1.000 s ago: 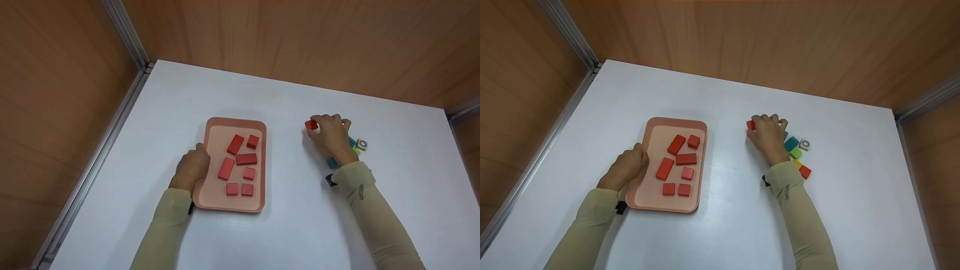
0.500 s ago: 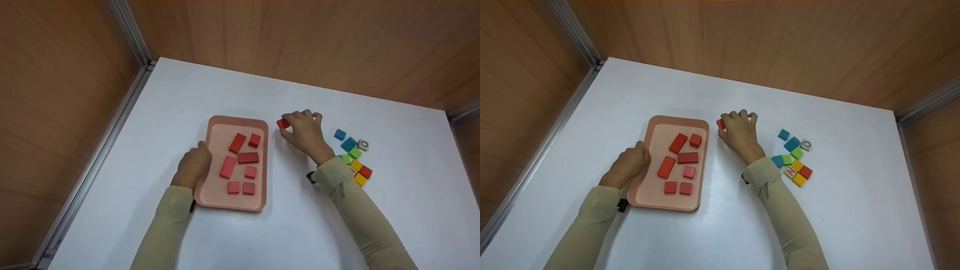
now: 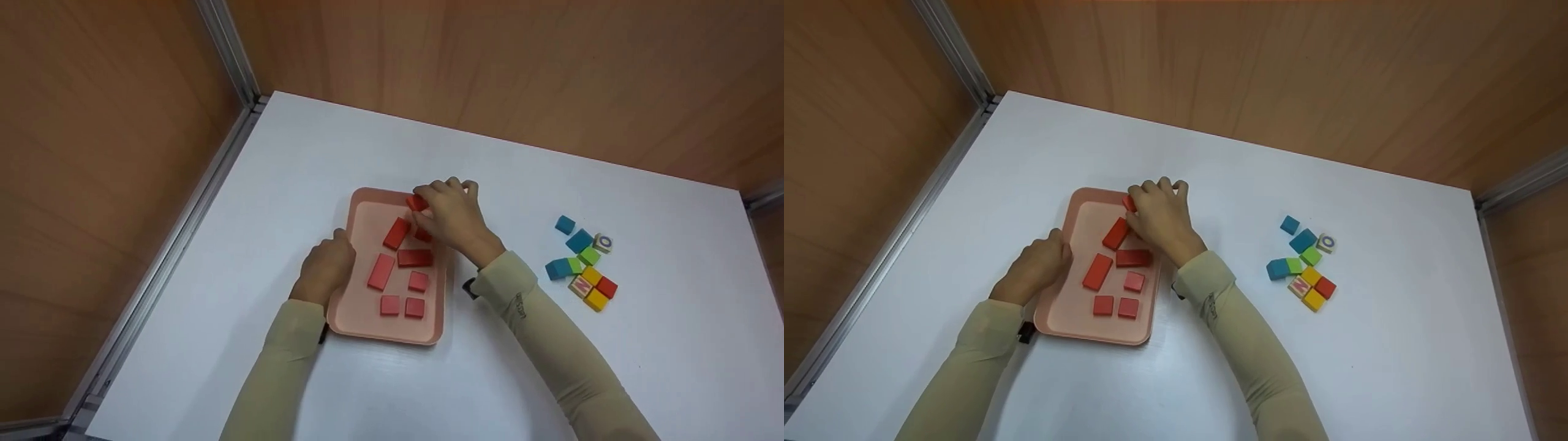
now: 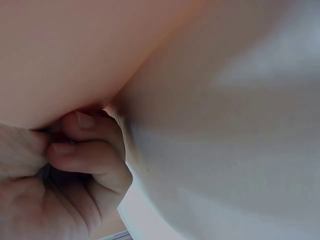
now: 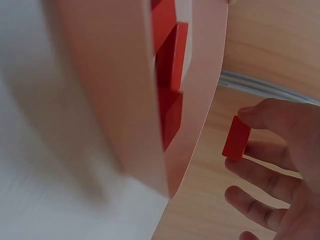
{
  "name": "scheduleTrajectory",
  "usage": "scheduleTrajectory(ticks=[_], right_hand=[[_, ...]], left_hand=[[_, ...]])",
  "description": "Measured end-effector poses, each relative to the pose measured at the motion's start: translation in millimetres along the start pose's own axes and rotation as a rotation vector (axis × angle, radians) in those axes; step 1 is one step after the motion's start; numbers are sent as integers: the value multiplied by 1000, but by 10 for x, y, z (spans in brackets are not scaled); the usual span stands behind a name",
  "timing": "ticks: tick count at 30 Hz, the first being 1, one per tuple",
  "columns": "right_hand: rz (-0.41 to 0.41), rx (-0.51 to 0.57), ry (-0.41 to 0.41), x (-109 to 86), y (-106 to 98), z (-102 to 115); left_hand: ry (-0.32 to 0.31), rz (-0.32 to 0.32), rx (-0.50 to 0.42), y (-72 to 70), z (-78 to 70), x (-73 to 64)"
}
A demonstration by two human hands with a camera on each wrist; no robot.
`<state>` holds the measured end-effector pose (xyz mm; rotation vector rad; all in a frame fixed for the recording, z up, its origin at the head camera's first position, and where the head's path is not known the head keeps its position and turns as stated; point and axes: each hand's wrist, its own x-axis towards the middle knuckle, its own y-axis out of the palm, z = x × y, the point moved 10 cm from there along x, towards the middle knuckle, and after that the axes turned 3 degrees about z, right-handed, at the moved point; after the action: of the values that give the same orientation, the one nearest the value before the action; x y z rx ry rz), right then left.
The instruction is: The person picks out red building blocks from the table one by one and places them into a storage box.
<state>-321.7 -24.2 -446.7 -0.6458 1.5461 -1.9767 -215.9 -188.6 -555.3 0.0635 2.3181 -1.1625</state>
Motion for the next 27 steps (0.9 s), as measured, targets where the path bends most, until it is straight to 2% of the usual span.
scheduleTrajectory(ticks=[6,16,21,23,27], right_hand=[[23,4,-20,66,77,133],[71,9,-27,148,256,246],[105,19,-26,158,348,263],[115,21,-24,157,376,256],[142,11,-11,148,444,228]], left_hand=[[59,-28,-6,42,-152,13],[-11,41,-176,146,-183,36],[-72,84,-293,212,-171,21],[-79,89,-313,223,-187,16],[-40,66,-264,203,-255,17]])
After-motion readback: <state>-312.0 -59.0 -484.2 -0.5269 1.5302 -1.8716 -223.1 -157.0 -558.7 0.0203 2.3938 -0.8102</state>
